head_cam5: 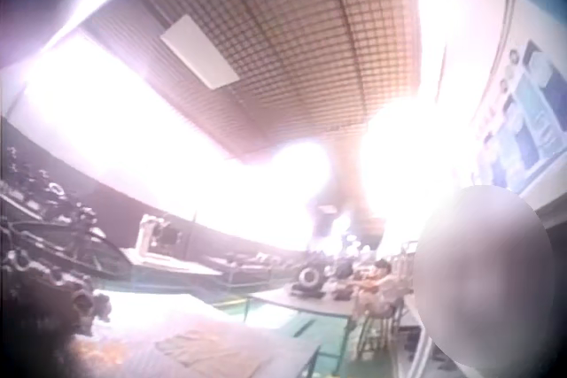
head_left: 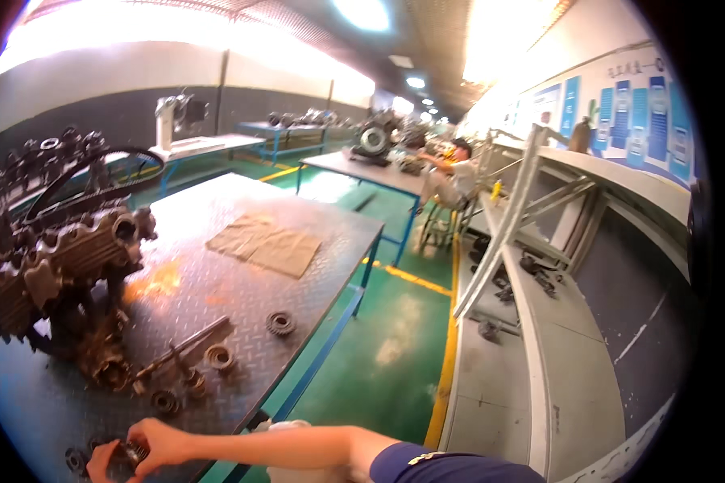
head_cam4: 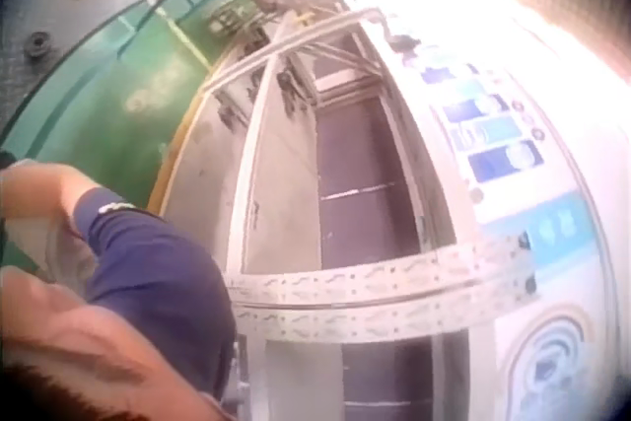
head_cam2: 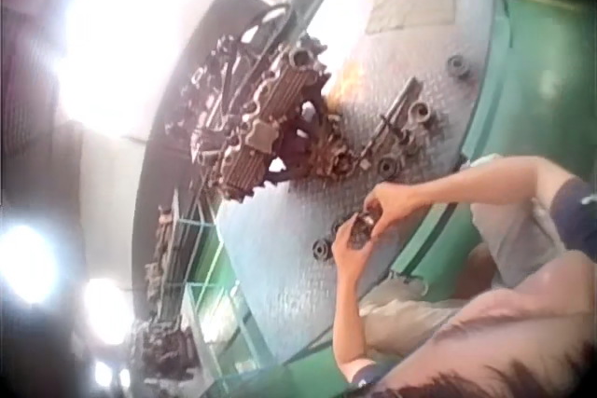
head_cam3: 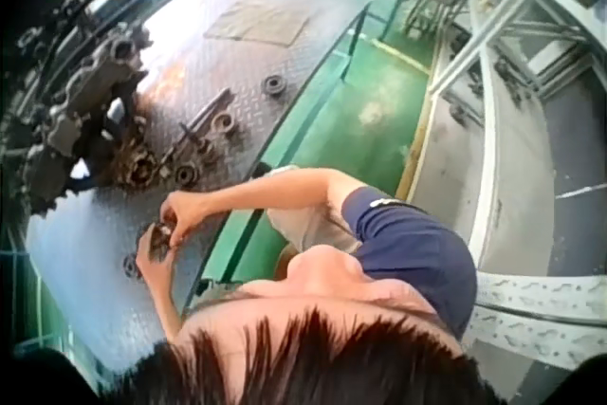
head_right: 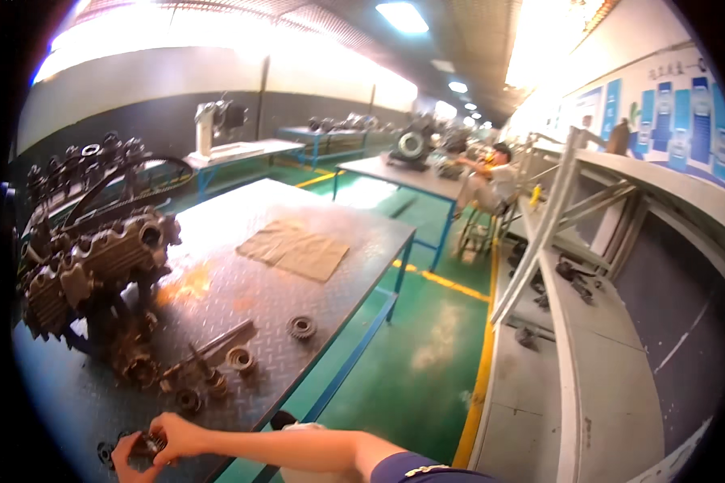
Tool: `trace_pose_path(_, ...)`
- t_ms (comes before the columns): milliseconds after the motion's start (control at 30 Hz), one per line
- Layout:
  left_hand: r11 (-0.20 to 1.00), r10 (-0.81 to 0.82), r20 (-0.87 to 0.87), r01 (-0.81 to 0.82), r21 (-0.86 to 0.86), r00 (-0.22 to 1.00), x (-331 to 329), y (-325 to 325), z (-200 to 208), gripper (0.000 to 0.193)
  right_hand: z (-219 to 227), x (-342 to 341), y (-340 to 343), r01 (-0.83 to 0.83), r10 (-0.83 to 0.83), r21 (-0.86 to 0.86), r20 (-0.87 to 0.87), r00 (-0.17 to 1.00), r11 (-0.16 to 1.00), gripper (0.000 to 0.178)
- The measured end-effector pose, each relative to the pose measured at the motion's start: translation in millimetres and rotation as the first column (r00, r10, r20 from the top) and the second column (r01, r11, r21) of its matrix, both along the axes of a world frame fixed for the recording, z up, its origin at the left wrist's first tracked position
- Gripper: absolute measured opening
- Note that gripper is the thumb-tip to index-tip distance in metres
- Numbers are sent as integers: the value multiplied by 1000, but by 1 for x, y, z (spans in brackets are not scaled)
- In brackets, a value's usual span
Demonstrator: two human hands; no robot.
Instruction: The person disassembles transmission gear components on a metal workbench by hand, removing bearings and inner sleeves from the gears.
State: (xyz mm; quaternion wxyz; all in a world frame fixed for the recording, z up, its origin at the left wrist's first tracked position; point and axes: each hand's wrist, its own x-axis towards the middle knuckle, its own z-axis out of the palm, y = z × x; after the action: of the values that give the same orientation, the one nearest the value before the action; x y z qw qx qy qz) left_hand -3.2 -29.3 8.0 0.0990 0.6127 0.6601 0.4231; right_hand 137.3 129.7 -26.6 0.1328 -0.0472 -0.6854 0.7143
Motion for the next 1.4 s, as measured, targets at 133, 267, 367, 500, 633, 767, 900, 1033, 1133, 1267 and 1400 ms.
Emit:
trace_pose_path(133,999,-47,-11,47,-18,999,2,-3,17,45,-7,-17,-6,37,-50,-145,-89,995,989,36)
trace_pose_path(267,999,-29,200,23,29,979,-15,-2,-12,53,-6,-25,-6,-24,-11,-218,-160,987,976,33)
trace_pose_path(367,959,-25,514,-124,253,857,-3,6,-21,51,9,-34,-11,6,-27,-398,-48,998,917,30)
trace_pose_path(500,954,229,912,-265,-141,340,-71,22,-85,50,-3,-59,-12,19,-39,-324,-54,998,946,44)
trace_pose_path(633,976,218,856,-112,-187,468,-59,15,-69,41,-17,-73,-15,86,-119,-182,-176,977,980,43)
trace_pose_path(767,963,268,821,-137,-230,505,-19,3,-21,38,-4,-57,-26,144,-142,-1,-146,979,990,51)
trace_pose_path(900,981,195,837,-117,-157,512,-26,5,-37,37,13,-39,-22,278,-225,239,-228,947,930,58)
trace_pose_path(1033,986,164,836,-110,-125,524,-30,2,-40,37,11,-36,-20,334,-260,292,-264,929,896,65)
trace_pose_path(1133,989,146,837,-99,-111,528,-33,7,-44,37,8,-34,-13,299,-244,260,-223,944,918,66)
trace_pose_path(1267,994,106,847,-83,-74,520,-32,14,-49,37,-2,-34,-1,325,-241,363,-258,936,873,65)
trace_pose_path(1400,997,51,859,-78,-13,509,-46,15,-65,36,-3,-33,7,346,-239,373,-303,923,861,65)
